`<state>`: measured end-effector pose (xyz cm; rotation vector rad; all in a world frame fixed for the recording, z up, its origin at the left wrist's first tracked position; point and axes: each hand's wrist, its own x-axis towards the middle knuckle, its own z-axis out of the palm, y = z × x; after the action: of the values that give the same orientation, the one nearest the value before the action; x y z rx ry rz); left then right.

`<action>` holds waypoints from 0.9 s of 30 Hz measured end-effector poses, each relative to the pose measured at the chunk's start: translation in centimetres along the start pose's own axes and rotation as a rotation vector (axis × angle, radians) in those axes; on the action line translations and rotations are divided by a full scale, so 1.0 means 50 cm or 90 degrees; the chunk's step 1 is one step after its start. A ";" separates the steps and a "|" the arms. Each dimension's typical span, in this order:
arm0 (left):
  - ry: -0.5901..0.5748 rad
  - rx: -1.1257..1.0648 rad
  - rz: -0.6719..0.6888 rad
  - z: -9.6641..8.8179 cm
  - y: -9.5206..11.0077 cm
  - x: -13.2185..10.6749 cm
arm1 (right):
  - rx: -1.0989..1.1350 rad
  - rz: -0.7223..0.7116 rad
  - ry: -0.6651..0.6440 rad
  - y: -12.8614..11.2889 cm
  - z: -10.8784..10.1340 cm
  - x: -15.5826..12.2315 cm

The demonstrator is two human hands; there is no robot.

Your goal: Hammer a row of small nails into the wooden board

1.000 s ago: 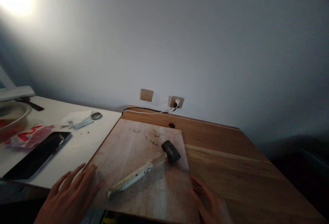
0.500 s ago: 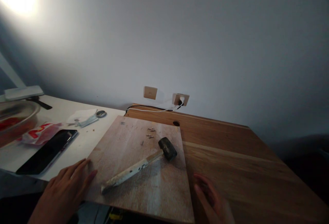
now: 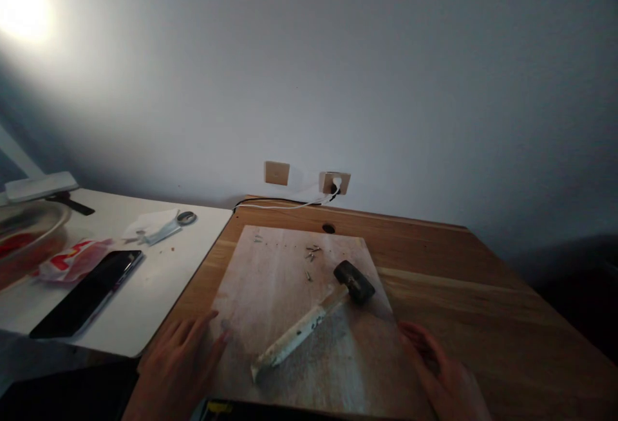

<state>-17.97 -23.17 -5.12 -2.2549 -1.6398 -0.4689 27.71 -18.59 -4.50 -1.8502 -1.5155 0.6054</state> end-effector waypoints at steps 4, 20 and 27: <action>0.052 -0.089 -0.016 0.006 0.085 0.036 | -0.065 0.083 0.025 0.069 -0.087 0.003; -0.115 -0.196 0.062 0.089 0.150 0.423 | -0.133 -0.193 0.034 -0.065 -0.163 0.165; -0.155 -0.316 0.101 0.152 0.169 0.465 | -0.297 -0.284 -0.248 -0.135 -0.063 0.324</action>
<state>-2.59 -2.57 -2.28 -2.8799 -1.5643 -0.6391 29.03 -2.71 3.50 -1.6766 -2.4103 0.4348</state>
